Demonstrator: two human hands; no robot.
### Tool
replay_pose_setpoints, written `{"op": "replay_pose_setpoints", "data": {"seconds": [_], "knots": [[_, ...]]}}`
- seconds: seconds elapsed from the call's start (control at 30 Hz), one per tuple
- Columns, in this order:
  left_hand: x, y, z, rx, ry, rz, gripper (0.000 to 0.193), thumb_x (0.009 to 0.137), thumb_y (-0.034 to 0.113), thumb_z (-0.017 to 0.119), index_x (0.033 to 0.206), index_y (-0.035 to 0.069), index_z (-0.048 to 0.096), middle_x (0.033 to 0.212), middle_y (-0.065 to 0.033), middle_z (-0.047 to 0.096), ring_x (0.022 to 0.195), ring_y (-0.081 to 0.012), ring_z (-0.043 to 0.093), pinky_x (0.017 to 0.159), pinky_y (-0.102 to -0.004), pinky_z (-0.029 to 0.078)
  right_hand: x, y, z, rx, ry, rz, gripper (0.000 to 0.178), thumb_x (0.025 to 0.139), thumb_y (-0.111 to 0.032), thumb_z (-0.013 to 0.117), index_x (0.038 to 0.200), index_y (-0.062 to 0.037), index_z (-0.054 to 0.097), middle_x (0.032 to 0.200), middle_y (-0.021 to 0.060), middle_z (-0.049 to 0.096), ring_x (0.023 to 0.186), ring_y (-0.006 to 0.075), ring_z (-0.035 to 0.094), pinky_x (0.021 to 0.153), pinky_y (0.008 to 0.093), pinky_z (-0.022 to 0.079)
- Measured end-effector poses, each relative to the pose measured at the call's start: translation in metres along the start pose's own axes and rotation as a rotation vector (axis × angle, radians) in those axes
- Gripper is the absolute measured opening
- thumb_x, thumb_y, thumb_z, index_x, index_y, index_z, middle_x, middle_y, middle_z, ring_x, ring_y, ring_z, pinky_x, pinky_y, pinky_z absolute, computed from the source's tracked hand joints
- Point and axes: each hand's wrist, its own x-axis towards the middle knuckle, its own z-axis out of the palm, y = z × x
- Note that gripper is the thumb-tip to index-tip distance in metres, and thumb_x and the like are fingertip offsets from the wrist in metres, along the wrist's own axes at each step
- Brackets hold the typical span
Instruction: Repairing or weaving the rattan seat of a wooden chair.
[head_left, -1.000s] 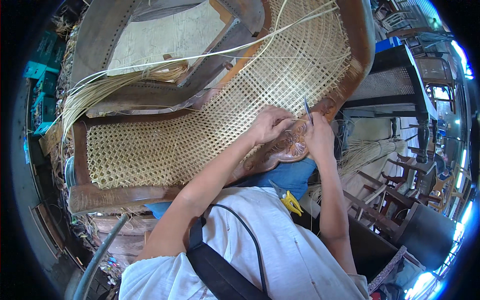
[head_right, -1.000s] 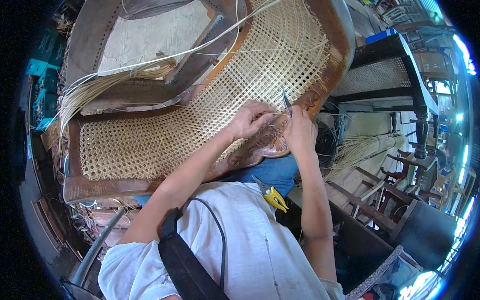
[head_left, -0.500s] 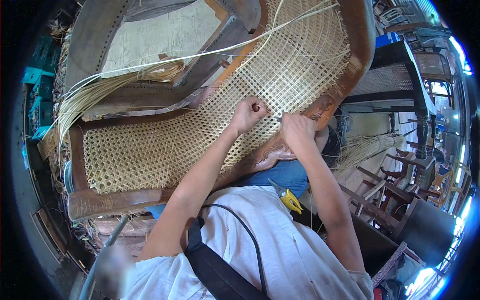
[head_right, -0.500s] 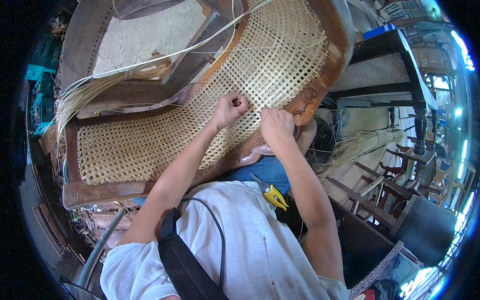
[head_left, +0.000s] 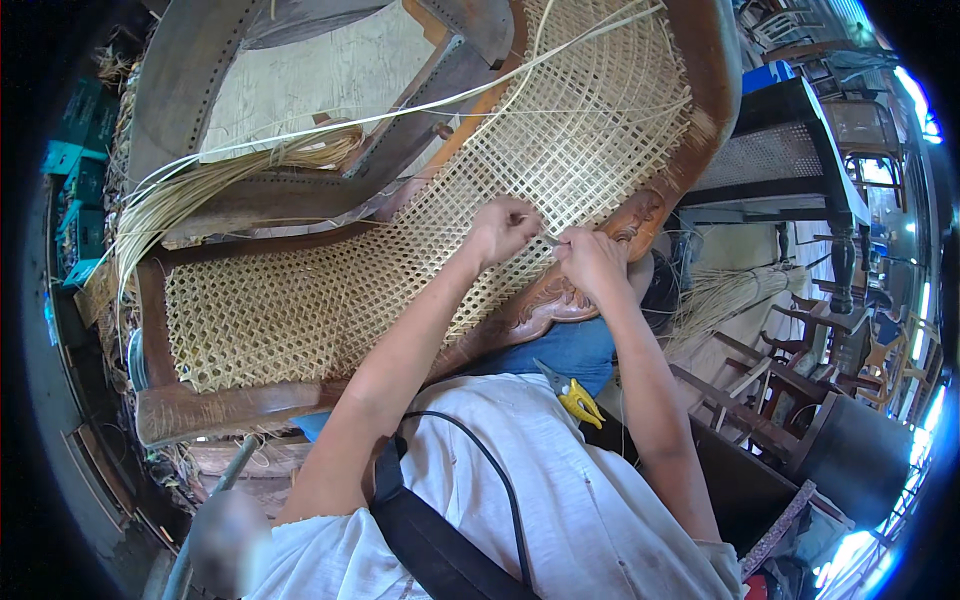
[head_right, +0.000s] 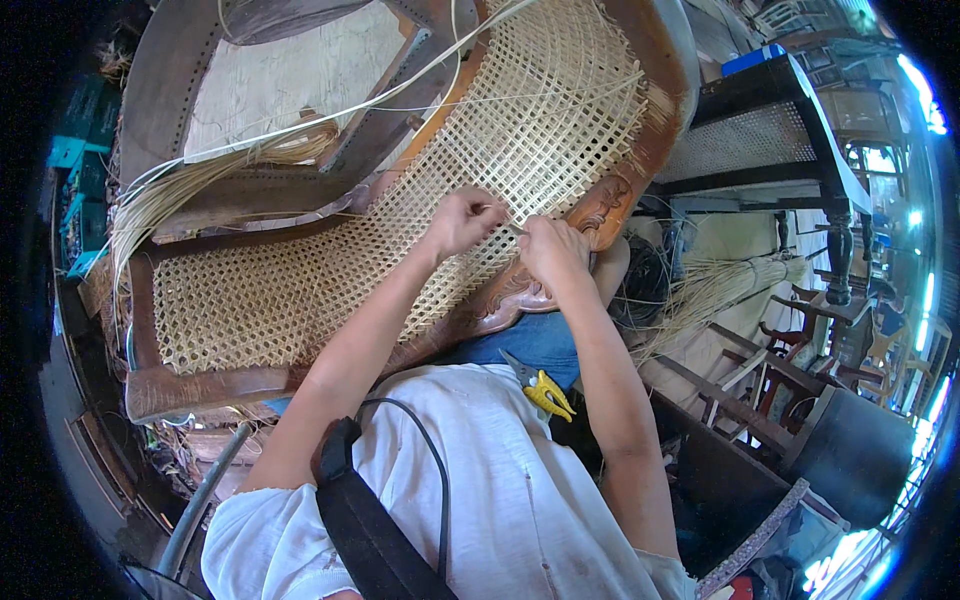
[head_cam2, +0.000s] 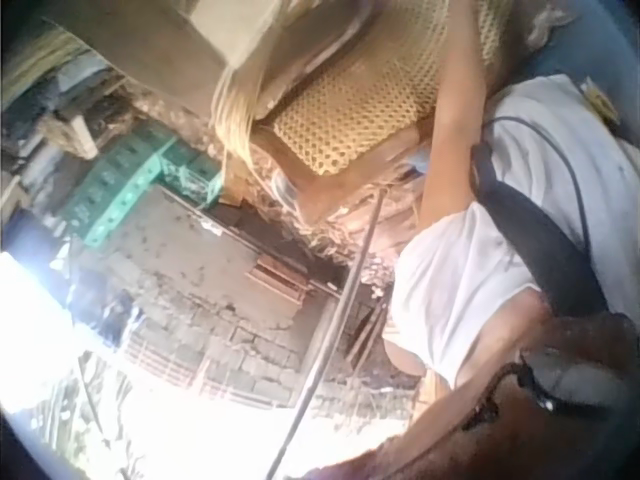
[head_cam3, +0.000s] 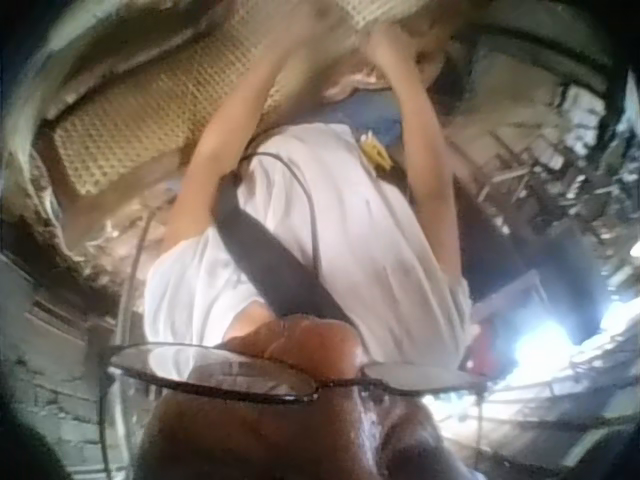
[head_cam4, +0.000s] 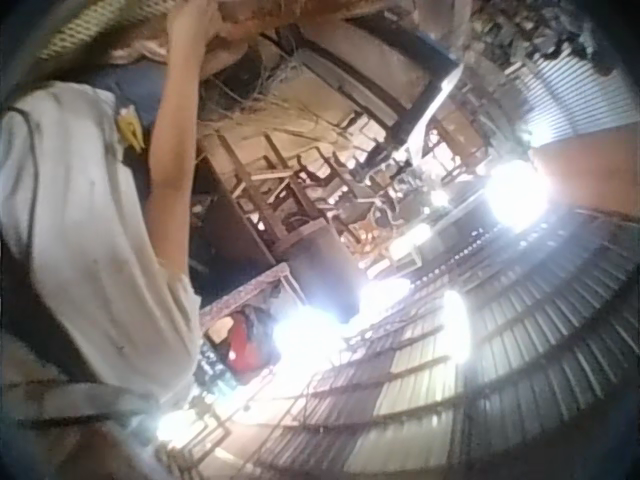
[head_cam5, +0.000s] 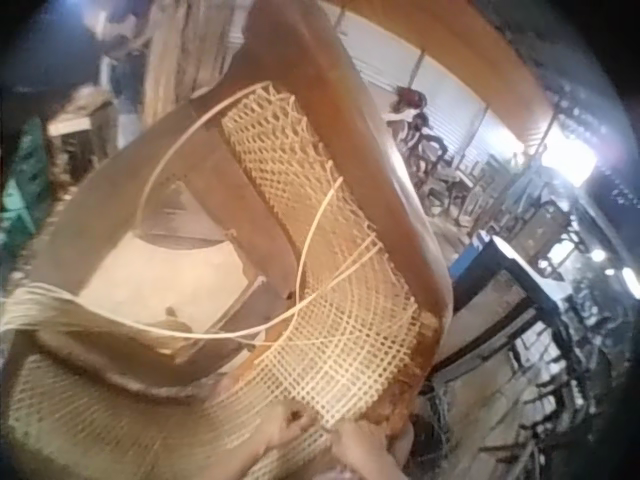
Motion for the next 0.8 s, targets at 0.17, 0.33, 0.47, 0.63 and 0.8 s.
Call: {"op": "replay_pose_setpoints", "data": {"seconds": [0.17, 0.33, 0.47, 0.63, 0.8], "knots": [[-0.022, -0.016, -0.011, -0.036, 0.13, -0.176, 0.014, 0.085, 0.015, 0.067, 0.088, 0.003, 0.072, 0.088, -0.0125, 0.069, 0.077, -0.0227, 0.066, 0.071, -0.0343, 0.053, -0.015, -0.027, -0.025, 0.084, -0.099, 0.082, 0.028, 0.085, -0.03, 0.065, 0.099, -0.0061, 0.069, 0.099, 0.0198, 0.069, 0.095, 0.0378, 0.066, 0.086, 0.0493, 0.05], [-0.014, 0.006, 0.009, -0.023, 0.116, -0.099, 0.017, 0.085, 0.015, 0.069, 0.094, 0.002, 0.071, 0.086, -0.0151, 0.069, 0.076, -0.0237, 0.067, 0.071, -0.0354, 0.053, 0.012, -0.006, 0.028, -0.068, 0.201, 0.065, 0.02, 0.085, -0.02, 0.062, 0.096, -0.0037, 0.061, 0.087, 0.0228, 0.069, 0.083, 0.0411, 0.068, 0.073, 0.0523, 0.053], [-0.023, 0.009, 0.008, 0.112, 0.142, 0.026, 0.014, 0.081, 0.013, 0.069, 0.091, 0.003, 0.071, 0.086, -0.0159, 0.068, 0.078, -0.0304, 0.066, 0.074, -0.0379, 0.054, 0.007, 0.0, 0.037, -0.1, 0.215, -0.136, 0.022, 0.085, -0.014, 0.059, 0.103, -0.0012, 0.058, 0.101, 0.026, 0.063, 0.087, 0.04, 0.066, 0.076, 0.0504, 0.052], [-0.03, 0.002, 0.015, 0.354, 0.247, 0.137, 0.017, 0.075, 0.01, 0.065, 0.091, 0.006, 0.069, 0.084, -0.014, 0.064, 0.083, -0.0341, 0.062, 0.079, -0.0428, 0.052, -0.013, 0.028, -0.008, -0.099, 0.21, -0.064, 0.021, 0.083, -0.009, 0.059, 0.102, -0.0029, 0.055, 0.099, 0.0231, 0.062, 0.09, 0.0416, 0.063, 0.078, 0.0498, 0.051], [-0.013, 0.034, 0.027, 0.356, 0.265, 0.251, 0.017, 0.079, 0.01, 0.067, 0.095, 0.005, 0.07, 0.084, -0.0125, 0.066, 0.081, -0.0295, 0.064, 0.077, -0.0393, 0.052, -0.023, 0.028, -0.026, 0.043, 0.343, -0.208, 0.017, 0.087, -0.009, 0.057, 0.103, -0.0042, 0.052, 0.098, 0.0214, 0.06, 0.09, 0.0428, 0.061, 0.075, 0.0513, 0.049]]}}
